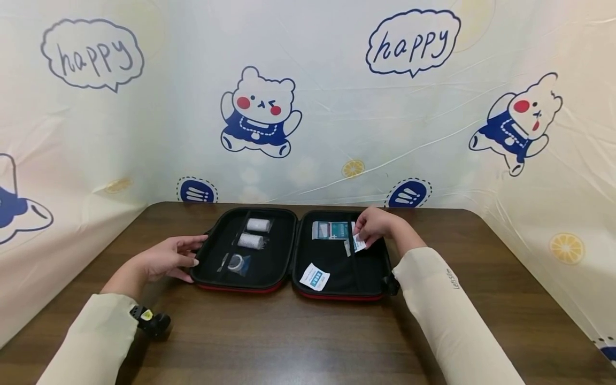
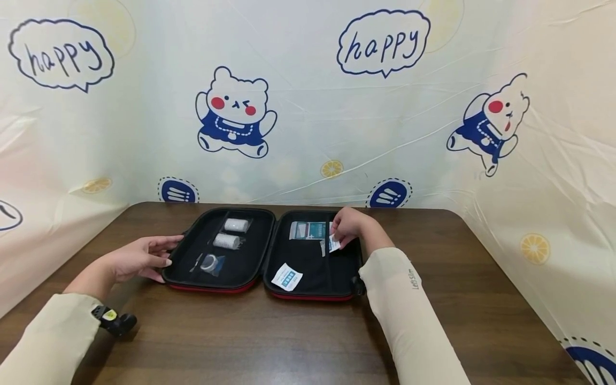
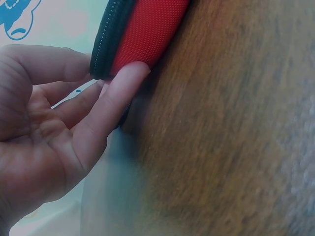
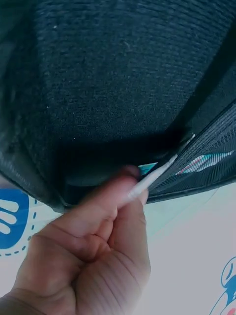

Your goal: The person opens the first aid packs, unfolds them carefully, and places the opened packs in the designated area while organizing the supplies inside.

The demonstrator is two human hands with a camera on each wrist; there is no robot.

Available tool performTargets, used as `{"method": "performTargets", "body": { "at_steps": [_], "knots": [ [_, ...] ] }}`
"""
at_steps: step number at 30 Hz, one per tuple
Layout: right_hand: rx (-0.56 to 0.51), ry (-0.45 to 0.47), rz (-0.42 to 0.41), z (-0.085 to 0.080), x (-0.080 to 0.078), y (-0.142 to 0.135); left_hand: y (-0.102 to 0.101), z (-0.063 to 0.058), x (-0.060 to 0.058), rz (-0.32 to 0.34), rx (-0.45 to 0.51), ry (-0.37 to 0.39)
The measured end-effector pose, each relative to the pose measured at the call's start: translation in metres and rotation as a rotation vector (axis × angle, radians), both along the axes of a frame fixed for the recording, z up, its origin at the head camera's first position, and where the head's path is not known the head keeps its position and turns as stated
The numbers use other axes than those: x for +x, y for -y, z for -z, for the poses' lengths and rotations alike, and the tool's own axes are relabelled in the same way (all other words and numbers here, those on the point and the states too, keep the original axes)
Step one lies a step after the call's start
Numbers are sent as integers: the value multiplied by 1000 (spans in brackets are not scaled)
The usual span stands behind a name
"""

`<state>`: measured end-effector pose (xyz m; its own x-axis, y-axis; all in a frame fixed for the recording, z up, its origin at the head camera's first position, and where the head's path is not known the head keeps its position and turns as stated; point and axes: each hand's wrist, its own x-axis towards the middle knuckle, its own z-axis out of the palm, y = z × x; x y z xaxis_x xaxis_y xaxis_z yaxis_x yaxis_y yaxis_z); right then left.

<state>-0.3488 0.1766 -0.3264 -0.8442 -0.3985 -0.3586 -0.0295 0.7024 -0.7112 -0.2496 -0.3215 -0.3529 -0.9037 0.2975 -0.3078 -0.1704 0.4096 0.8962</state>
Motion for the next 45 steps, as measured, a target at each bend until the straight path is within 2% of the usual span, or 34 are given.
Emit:
{"method": "performTargets", "body": {
  "at_steps": [4,8,17,26,33,40,45],
  "knots": [
    [116,-30,-33,-2,0,1,0,1,0,0,0,0],
    [156,-11,-42,-4,1,2,0,1,-1,-11,2,1],
    [56,72,-16,3,1,7,0,2,-1,-16,3,-2],
    [36,74,17,7,1,9,1,2,-1,-16,2,-4],
    [27,72,11,10,1,13,1,3,-1,-11,-1,-10],
    [-35,69,33,11,-1,15,2,3,-3,-16,-1,-1],
    [6,60,19,12,-2,16,1,3,-2,-11,-3,-2]
  ]
}}
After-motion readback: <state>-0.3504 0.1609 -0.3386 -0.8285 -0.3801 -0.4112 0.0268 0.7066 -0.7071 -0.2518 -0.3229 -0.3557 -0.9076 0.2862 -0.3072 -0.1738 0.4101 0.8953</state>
